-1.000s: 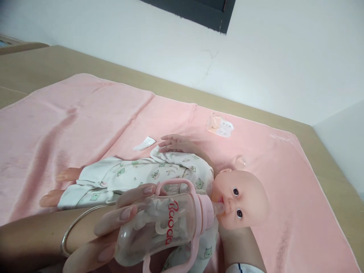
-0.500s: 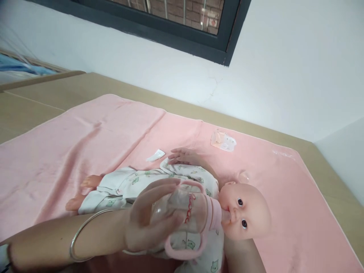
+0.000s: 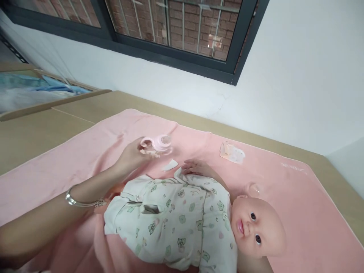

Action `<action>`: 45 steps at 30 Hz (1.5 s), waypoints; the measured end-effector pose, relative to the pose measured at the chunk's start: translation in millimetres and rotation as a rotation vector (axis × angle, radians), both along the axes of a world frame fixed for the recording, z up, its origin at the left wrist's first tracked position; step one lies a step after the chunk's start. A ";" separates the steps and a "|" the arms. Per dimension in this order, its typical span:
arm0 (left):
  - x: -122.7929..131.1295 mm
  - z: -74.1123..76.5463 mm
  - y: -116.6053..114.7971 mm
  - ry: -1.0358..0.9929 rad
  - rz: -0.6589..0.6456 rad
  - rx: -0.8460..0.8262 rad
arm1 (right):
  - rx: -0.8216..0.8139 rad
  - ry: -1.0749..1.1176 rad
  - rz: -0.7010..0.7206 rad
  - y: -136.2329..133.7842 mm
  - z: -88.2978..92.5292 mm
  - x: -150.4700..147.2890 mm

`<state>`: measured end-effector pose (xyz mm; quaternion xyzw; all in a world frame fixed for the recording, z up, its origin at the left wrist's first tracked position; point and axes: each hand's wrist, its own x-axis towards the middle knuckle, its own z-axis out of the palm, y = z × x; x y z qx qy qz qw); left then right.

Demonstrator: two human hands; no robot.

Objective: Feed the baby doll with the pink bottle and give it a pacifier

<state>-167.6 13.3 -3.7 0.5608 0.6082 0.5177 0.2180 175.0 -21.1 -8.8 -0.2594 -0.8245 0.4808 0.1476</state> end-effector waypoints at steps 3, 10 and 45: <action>-11.8 -15.8 16.8 -0.264 -0.188 -0.210 | -0.013 0.057 -0.100 0.8 12.0 -8.8; -18.3 -48.3 32.2 -0.291 -0.275 -0.263 | -0.134 0.173 -0.171 7.5 5.5 -1.4; 57.4 -17.0 22.0 0.849 -0.389 -0.467 | -0.513 0.163 -0.249 85.6 -12.6 -76.3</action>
